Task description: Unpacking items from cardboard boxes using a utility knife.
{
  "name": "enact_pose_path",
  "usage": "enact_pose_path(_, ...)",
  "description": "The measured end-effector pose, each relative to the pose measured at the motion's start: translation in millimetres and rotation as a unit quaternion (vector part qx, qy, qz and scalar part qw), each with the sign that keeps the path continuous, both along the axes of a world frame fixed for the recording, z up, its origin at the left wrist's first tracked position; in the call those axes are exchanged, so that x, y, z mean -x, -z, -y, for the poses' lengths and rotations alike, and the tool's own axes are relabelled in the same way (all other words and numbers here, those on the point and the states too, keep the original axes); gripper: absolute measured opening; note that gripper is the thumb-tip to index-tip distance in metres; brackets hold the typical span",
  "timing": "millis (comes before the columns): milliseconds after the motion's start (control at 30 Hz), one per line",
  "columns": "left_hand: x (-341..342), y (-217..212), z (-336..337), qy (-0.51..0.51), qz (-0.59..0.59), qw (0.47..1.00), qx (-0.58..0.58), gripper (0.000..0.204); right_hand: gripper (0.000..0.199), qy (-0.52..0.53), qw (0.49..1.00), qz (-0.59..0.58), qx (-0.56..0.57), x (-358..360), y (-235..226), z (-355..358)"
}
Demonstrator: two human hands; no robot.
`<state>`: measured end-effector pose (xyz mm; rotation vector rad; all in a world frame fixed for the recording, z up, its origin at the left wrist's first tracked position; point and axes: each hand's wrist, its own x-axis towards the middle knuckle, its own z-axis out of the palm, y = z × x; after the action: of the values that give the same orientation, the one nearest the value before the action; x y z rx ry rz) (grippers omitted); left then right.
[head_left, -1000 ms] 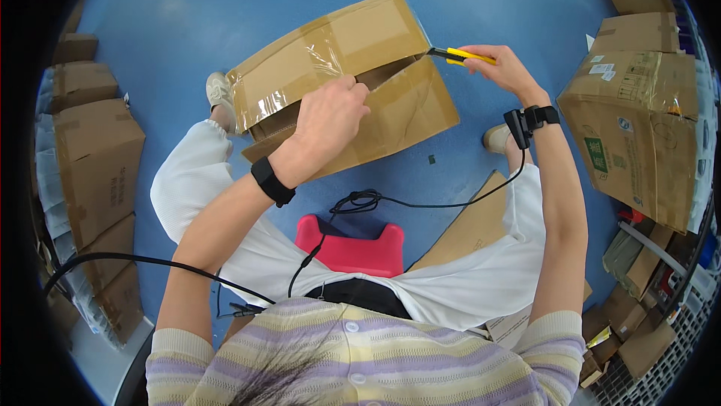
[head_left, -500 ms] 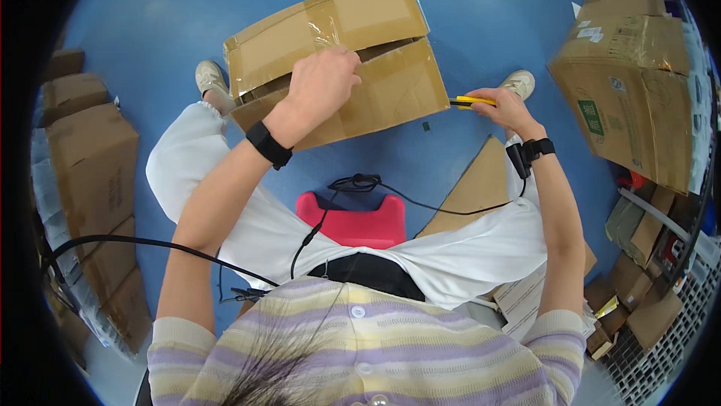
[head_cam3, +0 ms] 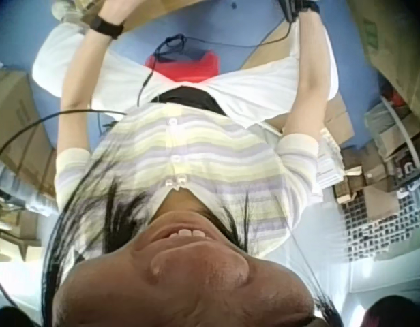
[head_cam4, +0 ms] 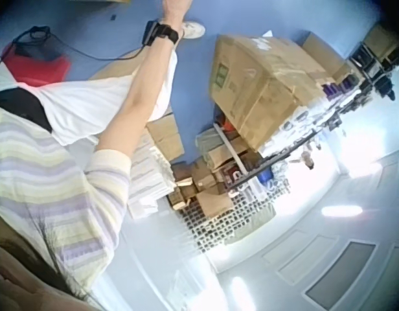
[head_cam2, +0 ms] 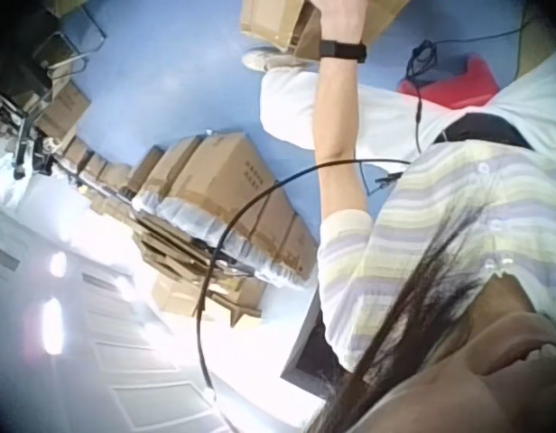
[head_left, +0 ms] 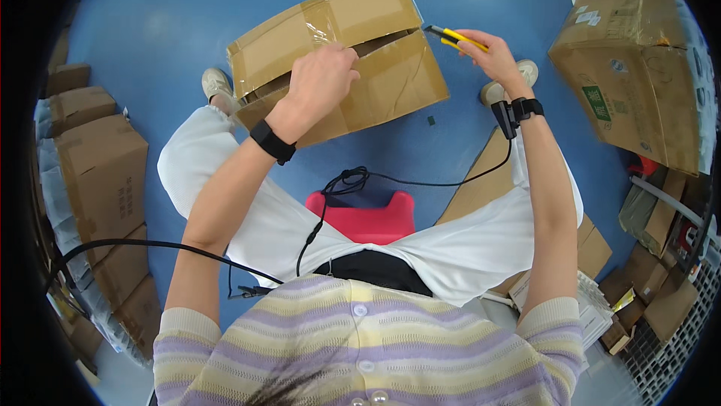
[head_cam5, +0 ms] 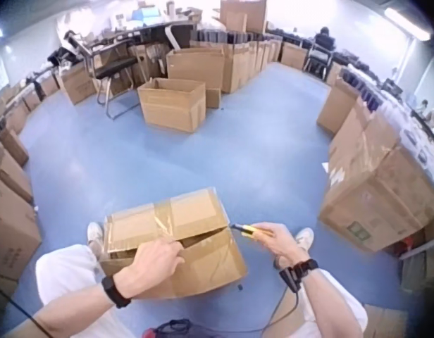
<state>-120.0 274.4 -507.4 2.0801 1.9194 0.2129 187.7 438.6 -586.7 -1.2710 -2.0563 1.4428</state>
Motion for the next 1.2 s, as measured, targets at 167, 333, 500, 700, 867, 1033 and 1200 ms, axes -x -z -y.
enact_pose_path(167,2,-4,-3,0.005,-0.010,1.000,-0.002,0.019,0.032,0.008,0.999,-0.031,0.028,6,-3,-9)
enact_pose_path(333,-4,-12,-2,-0.015,0.005,1.000,0.014,0.018,0.033,-0.031,0.999,-0.002,-0.025,13,3,-13)
enact_pose_path(500,3,-12,-1,-0.005,0.010,1.000,0.000,0.019,0.032,-0.055,0.995,0.077,-0.038,13,-8,-8)
enact_pose_path(700,0,-12,0,-0.006,0.011,1.000,0.002,0.018,0.032,-0.045,0.995,0.056,-0.068,3,-2,6)
enact_pose_path(867,-2,-24,7,-0.030,0.009,0.999,-0.018,0.015,0.033,-0.024,0.996,0.076,0.028,-27,-12,30)
enact_pose_path(1033,-12,-49,41,0.065,0.068,0.995,-0.007,0.024,0.033,-0.035,0.987,0.114,0.104,-45,-23,59)
enact_pose_path(1200,-57,-20,101,0.174,0.189,0.950,0.179,0.032,0.030,0.162,0.986,0.016,0.033,-75,-48,70)
